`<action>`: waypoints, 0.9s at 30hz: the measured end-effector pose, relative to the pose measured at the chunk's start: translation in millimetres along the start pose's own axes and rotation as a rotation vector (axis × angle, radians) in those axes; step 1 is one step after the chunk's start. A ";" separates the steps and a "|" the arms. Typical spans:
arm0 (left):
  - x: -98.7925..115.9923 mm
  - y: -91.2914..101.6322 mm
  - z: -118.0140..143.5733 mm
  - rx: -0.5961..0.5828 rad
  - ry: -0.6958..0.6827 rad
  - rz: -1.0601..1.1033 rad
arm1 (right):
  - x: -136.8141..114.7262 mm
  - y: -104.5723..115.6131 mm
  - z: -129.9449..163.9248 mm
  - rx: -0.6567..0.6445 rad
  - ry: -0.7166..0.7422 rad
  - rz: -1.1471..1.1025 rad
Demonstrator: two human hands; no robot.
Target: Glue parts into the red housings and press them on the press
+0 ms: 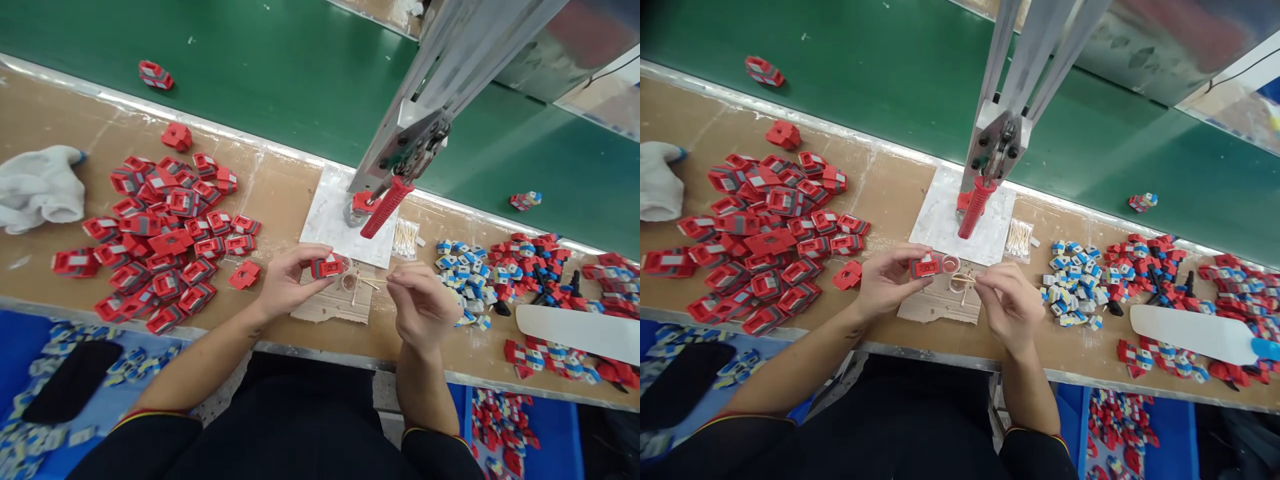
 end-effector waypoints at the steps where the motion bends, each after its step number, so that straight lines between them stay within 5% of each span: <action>1: 2.2 -1.3 0.2 -0.012 -0.026 -0.015 | -3.0 -1.5 -1.5 0.032 -0.006 -0.054; 14: 17.9 -5.1 0.3 -0.041 -0.174 -0.091 | 12.3 -35.6 8.8 -0.069 -0.167 -0.201; 27: 23.9 -1.7 -2.4 -0.024 -0.193 -0.153 | -10.0 -23.7 6.0 -0.074 0.082 0.154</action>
Point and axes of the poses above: each hand's wrist, its own z-axis away from the middle knuckle, its own y-axis out of the back of the hand, x = y × z, the point moved 9 cm from there along -z, towards the middle knuckle, and after that the axes turned 7 degrees about -y, right-handed, at the moved point
